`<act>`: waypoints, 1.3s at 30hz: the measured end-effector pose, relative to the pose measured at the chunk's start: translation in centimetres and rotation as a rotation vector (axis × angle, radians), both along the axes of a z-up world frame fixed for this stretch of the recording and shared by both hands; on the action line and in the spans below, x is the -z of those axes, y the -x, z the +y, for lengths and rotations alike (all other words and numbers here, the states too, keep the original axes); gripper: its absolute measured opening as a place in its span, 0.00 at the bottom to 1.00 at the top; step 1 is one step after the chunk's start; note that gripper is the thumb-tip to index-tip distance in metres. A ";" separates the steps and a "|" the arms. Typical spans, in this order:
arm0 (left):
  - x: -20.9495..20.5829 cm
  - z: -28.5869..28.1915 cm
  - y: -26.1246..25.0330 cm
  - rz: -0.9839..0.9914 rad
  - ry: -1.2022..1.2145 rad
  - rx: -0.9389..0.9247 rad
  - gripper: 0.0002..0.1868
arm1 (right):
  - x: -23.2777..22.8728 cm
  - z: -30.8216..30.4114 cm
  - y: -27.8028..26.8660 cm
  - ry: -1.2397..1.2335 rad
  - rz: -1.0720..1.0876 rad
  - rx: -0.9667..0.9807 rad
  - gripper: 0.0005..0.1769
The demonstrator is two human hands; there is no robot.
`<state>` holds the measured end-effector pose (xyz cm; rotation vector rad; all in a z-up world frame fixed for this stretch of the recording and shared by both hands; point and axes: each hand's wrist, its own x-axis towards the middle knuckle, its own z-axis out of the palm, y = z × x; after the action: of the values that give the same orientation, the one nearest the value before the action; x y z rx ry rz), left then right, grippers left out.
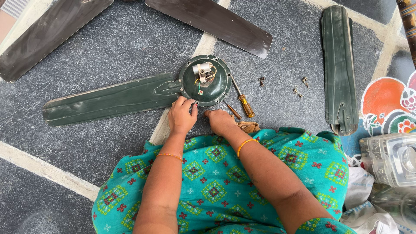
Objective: The person attaches a fan blade to the motor housing using a screwdriver and screws. They align the blade, insert screws, and tighten them to secure the blade to the central hub.
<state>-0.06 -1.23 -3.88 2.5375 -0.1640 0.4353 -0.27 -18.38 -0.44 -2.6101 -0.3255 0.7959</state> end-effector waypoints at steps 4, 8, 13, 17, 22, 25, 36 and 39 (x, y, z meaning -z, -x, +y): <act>-0.1 0.1 -0.1 -0.008 0.007 0.004 0.07 | -0.2 0.0 -0.1 0.001 0.007 0.002 0.27; -0.2 0.0 -0.1 0.027 0.013 0.007 0.09 | -0.5 0.1 0.0 0.001 0.011 0.009 0.27; -0.4 0.0 -0.1 0.017 0.035 -0.003 0.10 | -1.0 0.1 0.0 0.008 0.038 0.026 0.28; -0.4 0.0 -0.1 0.027 0.057 -0.014 0.10 | -1.5 0.1 0.0 0.014 0.050 0.039 0.28; -0.3 0.2 -0.1 0.018 0.070 -0.027 0.08 | -1.3 0.2 -0.1 0.018 0.066 0.072 0.30; -0.5 0.3 -0.2 0.030 0.075 -0.047 0.08 | -0.4 0.1 -0.1 -0.012 0.025 0.074 0.29; -0.8 -0.3 1.2 0.136 0.231 -0.187 0.24 | 3.3 -1.1 -1.4 -0.481 -0.288 0.228 0.13; 2.0 -1.2 1.6 0.152 0.555 -0.326 0.31 | 3.2 -1.4 -2.3 -0.607 -0.238 0.391 0.12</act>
<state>-1.64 -2.44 -5.90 2.0330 0.3829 0.3478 2.06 -19.77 -3.67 -2.0871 -0.0893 0.2029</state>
